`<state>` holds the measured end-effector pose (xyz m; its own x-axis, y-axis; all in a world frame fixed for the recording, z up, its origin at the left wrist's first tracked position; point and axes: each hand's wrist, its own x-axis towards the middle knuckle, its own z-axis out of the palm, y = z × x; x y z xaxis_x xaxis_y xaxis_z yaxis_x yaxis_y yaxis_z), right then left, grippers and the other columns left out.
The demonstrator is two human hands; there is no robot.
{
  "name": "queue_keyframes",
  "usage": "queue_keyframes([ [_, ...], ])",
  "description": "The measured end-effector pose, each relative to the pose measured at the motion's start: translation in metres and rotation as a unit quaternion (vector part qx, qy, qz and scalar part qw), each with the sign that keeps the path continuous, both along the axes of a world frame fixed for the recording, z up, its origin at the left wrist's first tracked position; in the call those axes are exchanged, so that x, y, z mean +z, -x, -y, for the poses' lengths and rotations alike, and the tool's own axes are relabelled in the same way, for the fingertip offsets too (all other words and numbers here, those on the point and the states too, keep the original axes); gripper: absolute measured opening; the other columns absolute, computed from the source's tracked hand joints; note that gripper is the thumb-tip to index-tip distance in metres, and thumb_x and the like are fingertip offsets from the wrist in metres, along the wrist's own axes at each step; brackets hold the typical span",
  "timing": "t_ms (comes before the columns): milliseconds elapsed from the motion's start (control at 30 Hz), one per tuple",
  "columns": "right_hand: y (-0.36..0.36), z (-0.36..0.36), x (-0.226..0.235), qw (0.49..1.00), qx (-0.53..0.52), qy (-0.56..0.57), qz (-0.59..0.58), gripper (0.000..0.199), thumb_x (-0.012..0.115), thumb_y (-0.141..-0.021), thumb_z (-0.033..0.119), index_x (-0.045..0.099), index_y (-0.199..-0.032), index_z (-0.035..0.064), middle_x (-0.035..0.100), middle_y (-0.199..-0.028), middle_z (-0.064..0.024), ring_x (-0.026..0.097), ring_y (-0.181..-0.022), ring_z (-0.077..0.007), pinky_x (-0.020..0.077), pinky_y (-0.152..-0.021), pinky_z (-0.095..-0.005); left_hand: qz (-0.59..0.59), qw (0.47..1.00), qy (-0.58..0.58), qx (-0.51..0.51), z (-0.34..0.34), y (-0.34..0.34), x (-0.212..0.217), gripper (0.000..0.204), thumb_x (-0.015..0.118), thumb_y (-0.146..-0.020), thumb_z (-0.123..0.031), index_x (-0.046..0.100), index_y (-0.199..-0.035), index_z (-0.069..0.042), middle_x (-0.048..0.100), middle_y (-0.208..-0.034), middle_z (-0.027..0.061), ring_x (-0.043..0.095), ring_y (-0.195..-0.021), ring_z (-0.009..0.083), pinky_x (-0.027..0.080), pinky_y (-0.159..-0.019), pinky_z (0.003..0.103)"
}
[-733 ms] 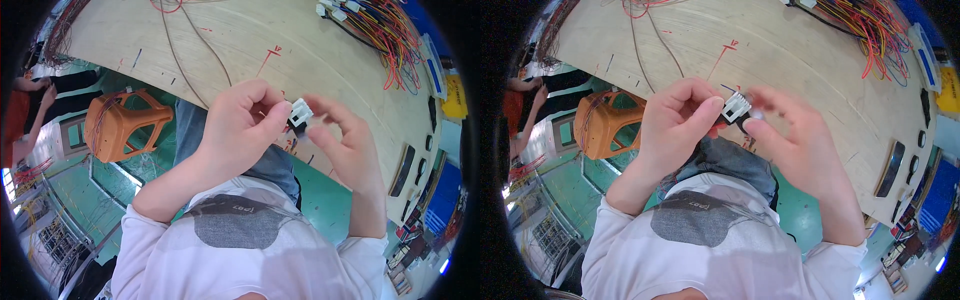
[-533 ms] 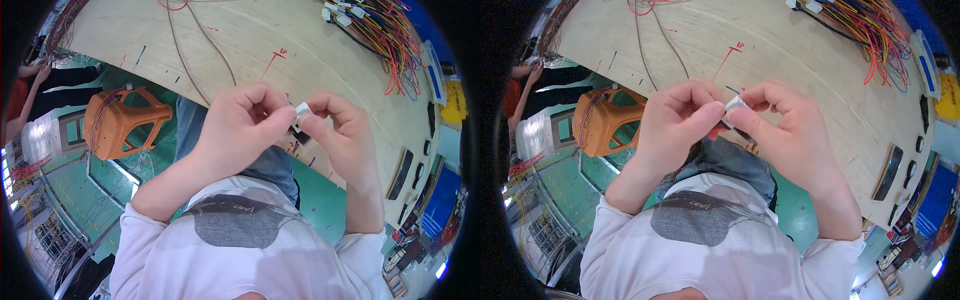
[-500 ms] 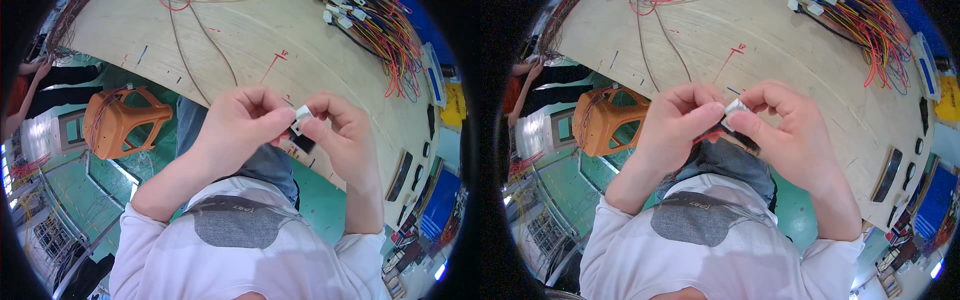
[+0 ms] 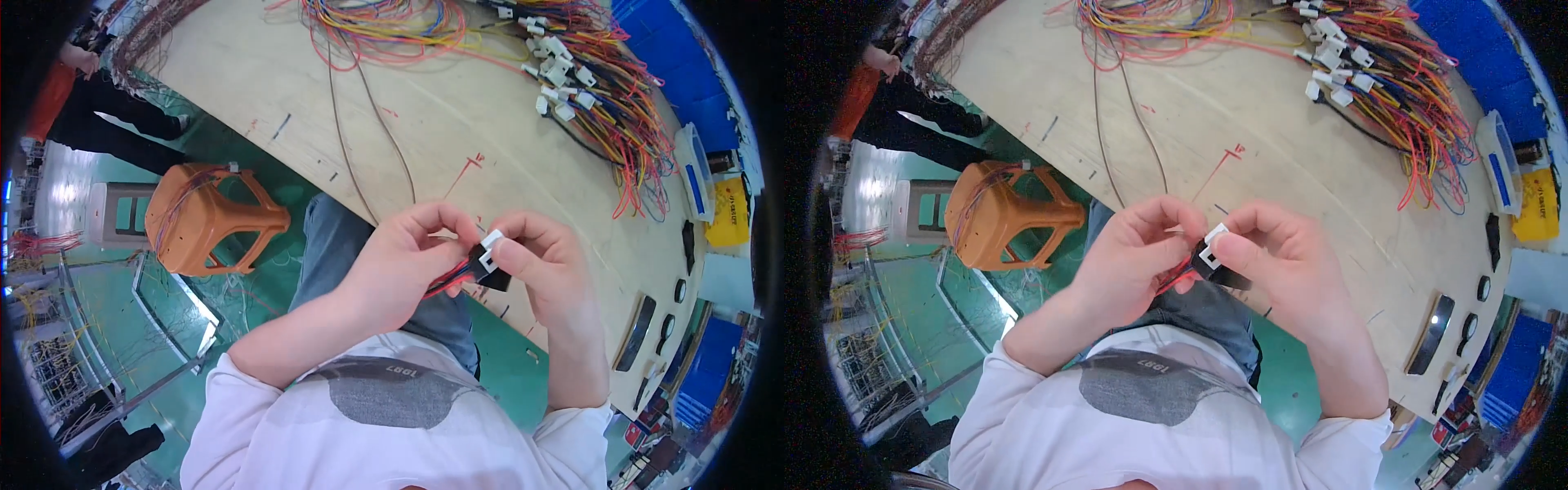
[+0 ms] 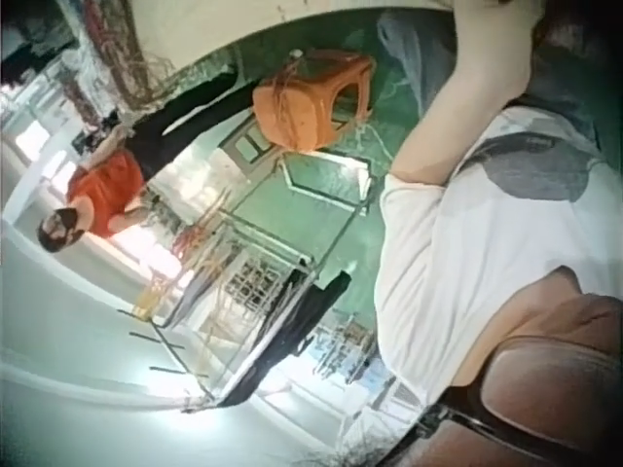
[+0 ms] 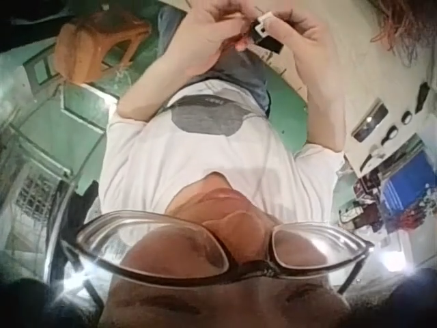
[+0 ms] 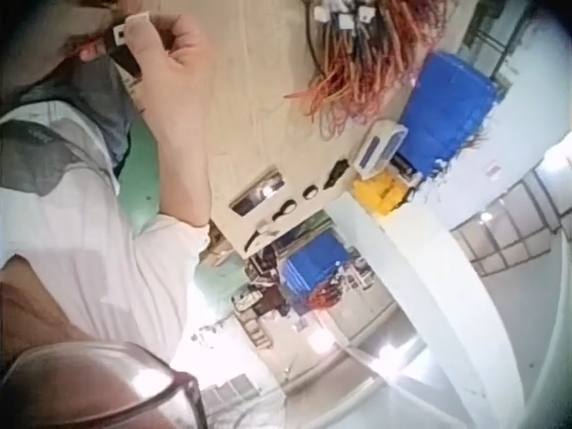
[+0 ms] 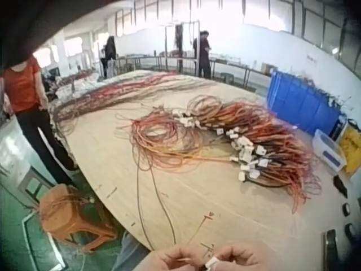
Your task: Assembling and applying electrical tape to wire bundles on a factory workbench.
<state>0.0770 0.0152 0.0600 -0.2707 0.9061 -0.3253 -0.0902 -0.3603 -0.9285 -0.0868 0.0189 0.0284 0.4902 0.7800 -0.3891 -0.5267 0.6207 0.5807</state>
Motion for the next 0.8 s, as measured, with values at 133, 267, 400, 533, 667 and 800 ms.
queue_keyframes([
  [133, 0.006, 0.001, -0.001, 1.0, -0.011, 0.022, 0.015, 0.012, 0.055, -0.079, 0.012, 0.054, -0.079, -0.0001, 0.055, -0.073, -0.0021, 0.051, -0.068, -0.0072, 0.0424, -0.062, -0.0213, -0.222, 0.935, -0.265, 0.074, 0.012, -0.001, 0.0, 0.014, 0.049, -0.073, 0.004, 0.052, -0.086, -0.001, 0.051, -0.081, 0.0063, 0.052, -0.059, 0.0082, 0.043, -0.049, 0.019],
  [267, 0.011, 0.003, -0.001, 0.998, -0.019, 0.027, 0.052, 0.018, 0.056, -0.079, 0.018, 0.053, -0.075, 0.0004, 0.054, -0.067, -0.0009, 0.047, -0.059, -0.006, 0.0389, -0.05, -0.0219, -0.4, 0.802, -0.434, 0.093, 0.021, -0.003, 0.006, 0.022, 0.065, -0.067, -0.004, 0.054, -0.085, -0.001, 0.048, -0.086, 0.0083, 0.054, -0.061, 0.0112, 0.045, -0.051, 0.022],
  [400, 0.011, 0.003, 0.001, 0.965, 0.04, -0.101, 0.239, 0.02, 0.056, -0.078, 0.02, 0.053, -0.072, 0.0005, 0.05, -0.062, 0.0016, 0.042, -0.054, -0.0047, 0.0336, -0.044, -0.0221, -0.45, 0.727, -0.512, 0.081, 0.015, 0.003, 0.001, 0.025, 0.068, -0.064, -0.007, 0.054, -0.084, -0.001, 0.049, -0.081, 0.0092, 0.054, -0.06, 0.0158, 0.045, -0.049, 0.025],
  [533, 0.004, 0.004, 0.002, 0.981, 0.084, -0.023, 0.172, 0.02, 0.055, -0.078, 0.019, 0.053, -0.071, 0.0, 0.046, -0.059, 0.0031, 0.039, -0.053, -0.0039, 0.0311, -0.045, -0.0211, -0.462, 0.712, -0.527, 0.047, 0.023, 0.002, 0.002, 0.036, 0.068, -0.064, -0.008, 0.053, -0.096, -0.002, 0.05, -0.081, 0.0097, 0.054, -0.06, 0.0184, 0.045, -0.049, 0.027],
  [667, 0.006, 0.015, 0.003, 0.993, 0.027, -0.049, 0.107, 0.018, 0.056, -0.077, 0.018, 0.054, -0.073, 0.001, 0.048, -0.065, 0.0002, 0.041, -0.061, -0.0054, 0.0329, -0.053, -0.021, -0.489, 0.776, -0.396, -0.036, 0.026, 0.001, 0.004, 0.062, 0.066, -0.066, -0.007, 0.035, -0.119, -0.001, 0.051, -0.083, 0.0126, 0.056, -0.063, 0.0241, 0.046, -0.054, 0.032],
  [800, 0.001, 0.021, -0.002, 0.978, 0.049, -0.155, 0.128, 0.012, 0.055, -0.076, 0.015, 0.054, -0.074, 0.0027, 0.05, -0.071, -0.0024, 0.044, -0.068, -0.0095, 0.0339, -0.061, -0.0239, -0.176, 0.953, -0.248, -0.02, 0.021, -0.002, -0.009, 0.07, 0.063, -0.068, -0.003, 0.023, -0.125, -0.001, 0.054, -0.093, 0.0137, 0.055, -0.084, 0.0174, 0.045, -0.074, 0.029],
])
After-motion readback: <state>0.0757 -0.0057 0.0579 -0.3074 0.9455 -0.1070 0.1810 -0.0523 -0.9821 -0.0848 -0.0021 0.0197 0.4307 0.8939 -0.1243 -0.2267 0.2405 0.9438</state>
